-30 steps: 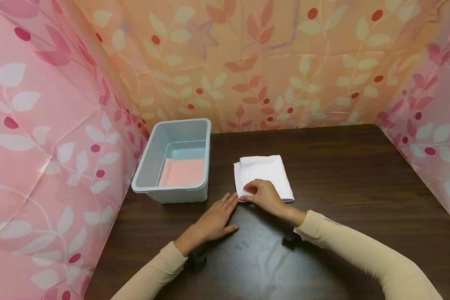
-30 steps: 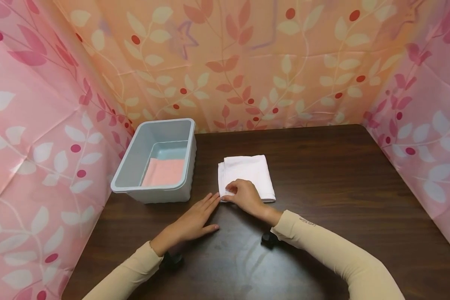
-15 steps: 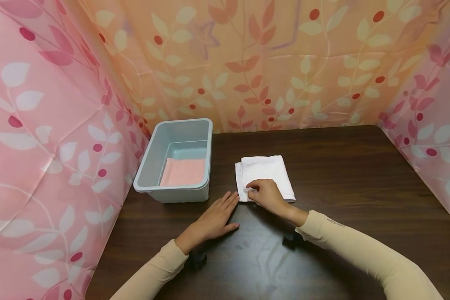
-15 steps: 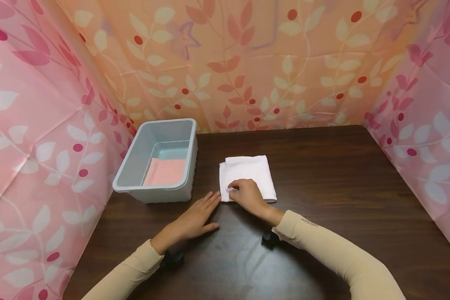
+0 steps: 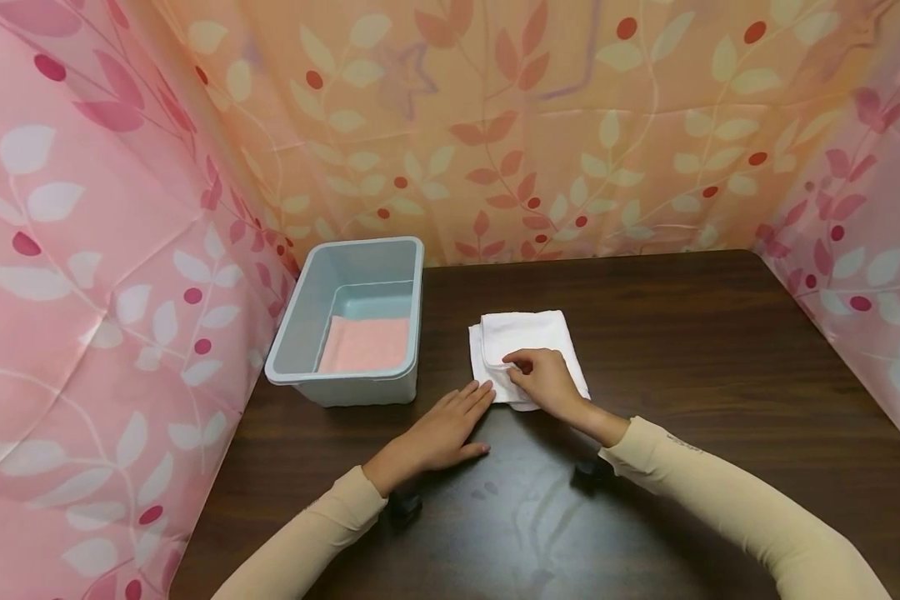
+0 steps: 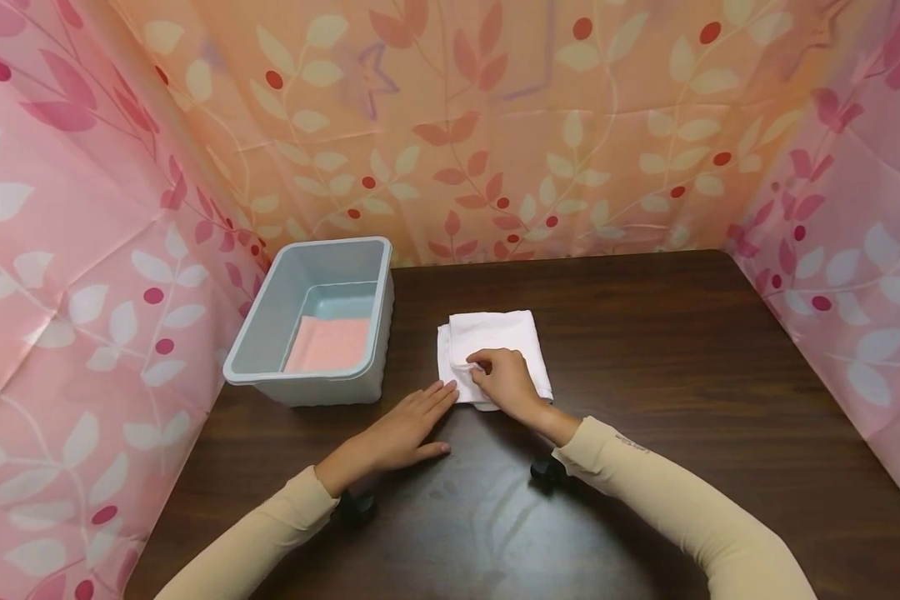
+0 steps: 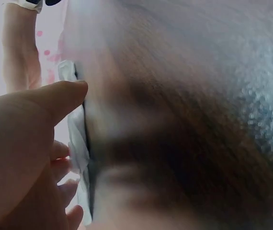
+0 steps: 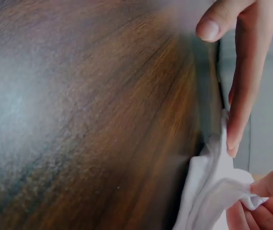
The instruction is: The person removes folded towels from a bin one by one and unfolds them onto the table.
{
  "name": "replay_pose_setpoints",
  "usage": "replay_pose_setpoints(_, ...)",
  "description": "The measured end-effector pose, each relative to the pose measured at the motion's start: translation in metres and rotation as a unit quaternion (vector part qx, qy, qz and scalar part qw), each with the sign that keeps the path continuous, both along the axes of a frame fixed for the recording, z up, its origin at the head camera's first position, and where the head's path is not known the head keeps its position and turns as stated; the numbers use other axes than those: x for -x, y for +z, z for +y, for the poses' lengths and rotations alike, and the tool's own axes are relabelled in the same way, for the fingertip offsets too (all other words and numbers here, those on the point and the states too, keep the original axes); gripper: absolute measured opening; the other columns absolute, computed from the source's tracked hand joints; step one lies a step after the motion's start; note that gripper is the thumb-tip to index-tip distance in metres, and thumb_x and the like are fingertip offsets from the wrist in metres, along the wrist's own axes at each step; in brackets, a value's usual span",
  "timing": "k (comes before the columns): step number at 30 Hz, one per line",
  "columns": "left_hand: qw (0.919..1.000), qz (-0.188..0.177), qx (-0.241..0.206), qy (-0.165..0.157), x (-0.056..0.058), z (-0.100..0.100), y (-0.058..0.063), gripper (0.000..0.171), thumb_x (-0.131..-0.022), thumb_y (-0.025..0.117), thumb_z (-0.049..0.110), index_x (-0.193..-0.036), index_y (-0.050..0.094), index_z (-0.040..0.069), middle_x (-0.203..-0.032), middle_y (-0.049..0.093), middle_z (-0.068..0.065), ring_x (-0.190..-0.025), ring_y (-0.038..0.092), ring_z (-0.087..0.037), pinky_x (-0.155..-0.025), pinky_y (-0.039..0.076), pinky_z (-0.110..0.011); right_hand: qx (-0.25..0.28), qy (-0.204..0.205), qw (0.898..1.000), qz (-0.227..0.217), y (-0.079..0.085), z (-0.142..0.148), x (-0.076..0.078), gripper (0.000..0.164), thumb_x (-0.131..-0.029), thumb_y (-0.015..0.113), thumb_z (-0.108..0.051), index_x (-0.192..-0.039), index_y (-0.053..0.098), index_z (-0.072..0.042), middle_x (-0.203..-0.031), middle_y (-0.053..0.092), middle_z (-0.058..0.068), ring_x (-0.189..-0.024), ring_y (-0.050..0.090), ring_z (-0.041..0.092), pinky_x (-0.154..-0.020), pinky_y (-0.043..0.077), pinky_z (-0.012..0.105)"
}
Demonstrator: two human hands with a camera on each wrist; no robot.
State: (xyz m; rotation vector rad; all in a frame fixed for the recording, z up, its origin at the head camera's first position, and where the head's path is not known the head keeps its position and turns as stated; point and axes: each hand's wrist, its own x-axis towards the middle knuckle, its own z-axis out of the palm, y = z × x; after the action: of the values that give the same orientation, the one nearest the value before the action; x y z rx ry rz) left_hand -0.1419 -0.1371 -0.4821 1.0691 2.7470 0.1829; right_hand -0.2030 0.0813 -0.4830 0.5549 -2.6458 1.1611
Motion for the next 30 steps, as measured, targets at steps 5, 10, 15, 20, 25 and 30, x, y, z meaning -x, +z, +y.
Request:
replay_pose_setpoints(5,0.9998,-0.013,0.018,0.000,0.002,0.003,-0.001,0.080,-0.098,0.056,0.049,-0.159,0.021,0.010,-0.167,0.020,-0.005,-0.155,0.021,-0.023,-0.125,0.024,-0.046,0.012,-0.014,1.000,-0.021,0.002,0.007,0.001,0.018,-0.084,0.073,-0.004,-0.101,0.078,-0.006,-0.092,0.078,0.010,-0.076,0.072,0.018,-0.069,0.056,0.030)
replay_pose_setpoints(10,0.9996,-0.021,0.020,0.003,0.003,0.004,0.001,0.080,-0.098,0.056,0.049,-0.159,0.021,0.011,-0.167,0.020,-0.006,-0.155,0.022,-0.022,-0.125,0.023,-0.046,0.030,-0.036,0.999,-0.026,0.007,0.022,0.005,0.017,-0.085,0.072,-0.004,-0.100,0.078,-0.006,-0.090,0.078,0.012,-0.075,0.072,0.020,-0.068,0.056,0.029)
replay_pose_setpoints(15,0.9995,-0.023,0.023,0.002,0.003,0.005,0.002,0.081,-0.098,0.056,0.049,-0.159,0.021,0.010,-0.167,0.020,-0.006,-0.155,0.022,-0.022,-0.125,0.023,-0.046,0.049,-0.066,0.996,-0.041,0.014,0.041,0.009,0.016,-0.085,0.071,-0.005,-0.100,0.078,-0.007,-0.087,0.078,0.012,-0.075,0.072,0.020,-0.065,0.052,0.020)
replay_pose_setpoints(20,0.9991,-0.030,0.029,0.005,0.003,0.005,0.004,0.081,-0.098,0.055,0.050,-0.159,0.020,0.011,-0.167,0.019,-0.006,-0.155,0.021,-0.021,-0.125,0.022,-0.045,0.077,-0.093,0.990,-0.069,0.020,0.064,0.010,0.018,-0.087,0.070,-0.004,-0.104,0.076,-0.003,-0.091,0.077,0.019,-0.081,0.075,0.027,-0.062,0.052,0.011)
replay_pose_setpoints(25,0.9991,-0.030,0.030,0.005,0.003,0.006,0.004,0.080,-0.098,0.056,0.049,-0.159,0.021,0.010,-0.167,0.019,-0.006,-0.155,0.022,-0.022,-0.125,0.023,-0.046,0.089,-0.122,0.986,-0.071,0.022,0.090,0.009,0.019,-0.089,0.069,-0.005,-0.106,0.075,0.001,-0.095,0.076,0.023,-0.076,0.074,0.011,-0.060,0.051,0.008)
replay_pose_setpoints(30,0.9992,-0.031,0.023,0.004,0.003,0.006,0.006,0.080,-0.098,0.056,0.048,-0.158,0.022,0.009,-0.167,0.021,-0.008,-0.155,0.023,-0.023,-0.124,0.024,-0.047,0.100,-0.146,0.981,-0.083,0.019,0.116,0.007,0.020,-0.089,0.069,-0.008,-0.107,0.074,0.001,-0.096,0.075,0.025,-0.068,0.071,0.001,-0.059,0.052,0.009)
